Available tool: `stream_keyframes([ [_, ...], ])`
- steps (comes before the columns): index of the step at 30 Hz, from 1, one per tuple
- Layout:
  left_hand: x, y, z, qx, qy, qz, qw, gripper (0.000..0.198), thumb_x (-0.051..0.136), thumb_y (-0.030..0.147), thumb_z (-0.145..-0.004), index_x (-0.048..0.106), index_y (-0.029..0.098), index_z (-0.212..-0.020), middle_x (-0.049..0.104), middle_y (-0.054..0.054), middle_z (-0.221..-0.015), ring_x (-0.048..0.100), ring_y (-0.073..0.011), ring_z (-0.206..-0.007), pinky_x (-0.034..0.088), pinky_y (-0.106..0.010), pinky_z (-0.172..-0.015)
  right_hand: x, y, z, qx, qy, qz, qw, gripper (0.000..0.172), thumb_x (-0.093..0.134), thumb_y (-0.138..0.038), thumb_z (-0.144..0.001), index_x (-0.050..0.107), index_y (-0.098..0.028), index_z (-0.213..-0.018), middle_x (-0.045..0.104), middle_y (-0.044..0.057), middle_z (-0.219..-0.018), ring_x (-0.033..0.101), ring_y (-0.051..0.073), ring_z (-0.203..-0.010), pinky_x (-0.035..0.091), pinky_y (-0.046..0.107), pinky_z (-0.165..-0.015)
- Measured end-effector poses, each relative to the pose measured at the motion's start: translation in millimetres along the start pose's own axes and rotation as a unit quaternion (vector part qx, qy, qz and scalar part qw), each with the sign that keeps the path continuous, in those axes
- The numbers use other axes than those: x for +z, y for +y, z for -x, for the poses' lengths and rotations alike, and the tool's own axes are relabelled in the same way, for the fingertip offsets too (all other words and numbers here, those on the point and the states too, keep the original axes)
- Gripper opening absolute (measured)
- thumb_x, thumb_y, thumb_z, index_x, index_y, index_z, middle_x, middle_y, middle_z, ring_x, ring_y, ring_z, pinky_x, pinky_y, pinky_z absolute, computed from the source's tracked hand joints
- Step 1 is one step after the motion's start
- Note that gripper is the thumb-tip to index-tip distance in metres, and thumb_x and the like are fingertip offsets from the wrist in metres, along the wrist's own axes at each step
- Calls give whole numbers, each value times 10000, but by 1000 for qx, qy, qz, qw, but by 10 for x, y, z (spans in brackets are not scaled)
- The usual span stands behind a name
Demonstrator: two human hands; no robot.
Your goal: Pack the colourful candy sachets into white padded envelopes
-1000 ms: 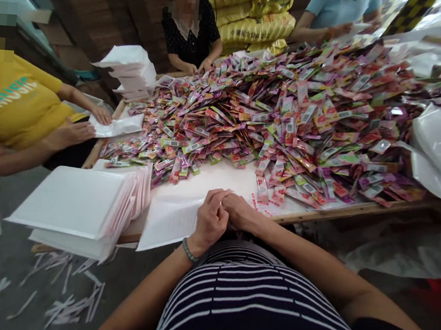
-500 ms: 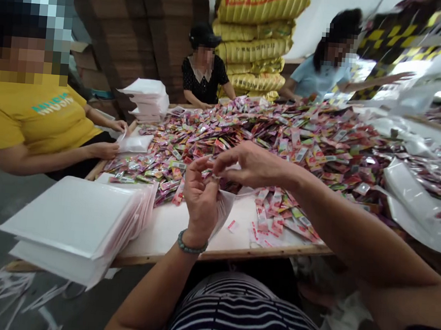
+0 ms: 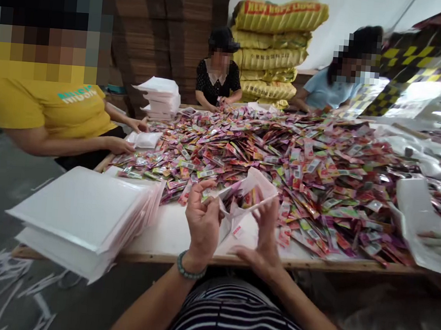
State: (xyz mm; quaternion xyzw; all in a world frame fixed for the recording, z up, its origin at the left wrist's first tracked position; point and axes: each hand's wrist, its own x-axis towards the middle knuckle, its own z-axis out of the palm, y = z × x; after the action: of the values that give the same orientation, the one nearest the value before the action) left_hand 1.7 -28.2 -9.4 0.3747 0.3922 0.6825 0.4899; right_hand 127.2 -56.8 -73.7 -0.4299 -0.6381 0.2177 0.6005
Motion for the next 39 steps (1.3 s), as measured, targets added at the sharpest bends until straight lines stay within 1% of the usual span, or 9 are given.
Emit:
stream_keyframes([
  [3, 106, -8, 128, -27, -34, -17, 999, 323, 651, 289, -775, 557, 218, -1076, 520, 84, -564, 461, -59, -401, 355, -150, -398, 223, 200, 139, 68, -25, 14, 997, 1243, 818, -494, -624, 30, -196, -1538, 345, 188, -1509, 431, 328, -1337, 406, 495, -1064],
  [6, 53, -42, 118, -5, -102, -79, 992, 383, 655, 342, -802, 546, 213, -1145, 610, 37, -658, 563, -91, -500, 467, -195, -508, 222, 377, 39, 158, 4, -28, 987, 799, 748, -431, -706, 427, -169, -1388, 638, 156, -1223, 627, 300, -1077, 516, 442, -910],
  [10, -362, -201, -262, 132, -100, -244, 956, 915, 882, 353, -530, 460, 251, -1336, 569, -122, -1294, 614, -233, -1072, 514, -324, -860, 74, 608, -40, 220, 2, -159, 963, 379, 651, -462, -783, 673, -164, -1016, 739, 97, -952, 676, 265, -905, 531, 422, -849],
  [12, -578, -322, -498, 93, -164, -289, 938, 1025, 923, 367, -399, 496, 224, -1319, 525, -140, -1363, 531, -304, -1215, 488, -370, -931, 34, 659, -56, 222, -32, -209, 952, 356, 652, -480, -792, 697, -179, -977, 746, 77, -941, 675, 252, -904, 517, 421, -877],
  [16, -679, -463, -713, -68, -264, -262, 926, 755, 894, 394, -460, 627, 133, -1116, 696, -120, -1040, 642, -279, -959, 530, -372, -813, -53, 510, -246, 194, -104, -238, 946, 350, 649, -496, -814, 711, -196, -983, 740, 60, -964, 665, 237, -930, 506, 412, -899],
  [21, -497, -386, -570, 19, -120, -291, 949, 720, 886, 387, -490, 609, 151, -1112, 701, -62, -925, 632, -210, -820, 524, -306, -712, -300, 222, -624, 124, -105, -246, 956, 680, 802, -399, -694, 533, -252, -1301, 653, 76, -1211, 602, 239, -1122, 503, 378, -941],
  [28, -594, -649, -508, -69, -266, -247, 929, 609, 897, 329, -447, 678, 141, -983, 718, -89, -954, 649, -249, -880, 529, -352, -796, -186, 536, -447, 212, -108, -173, 956, 445, 857, -413, -576, 746, -192, -945, 726, 77, -976, 670, 258, -914, 554, 377, -804],
  [35, -296, -44, -511, -43, -306, -257, 916, 515, 891, 362, -475, 713, 125, -896, 738, -66, -862, 655, -238, -802, 543, -341, -750, -483, 77, -729, 166, -102, -204, 960, 399, 861, -404, -580, 763, -188, -901, 731, 40, -837, 675, 222, -804, 569, 337, -744],
  [39, -424, -304, -493, -20, -320, -277, 906, 622, 898, 373, -461, 702, 133, -1000, 730, -93, -983, 647, -271, -941, 520, -380, -865, -464, 264, -577, 191, -139, -204, 950, 469, 873, -435, -550, 750, -188, -929, 730, 61, -934, 669, 249, -919, 559, 357, -807],
])
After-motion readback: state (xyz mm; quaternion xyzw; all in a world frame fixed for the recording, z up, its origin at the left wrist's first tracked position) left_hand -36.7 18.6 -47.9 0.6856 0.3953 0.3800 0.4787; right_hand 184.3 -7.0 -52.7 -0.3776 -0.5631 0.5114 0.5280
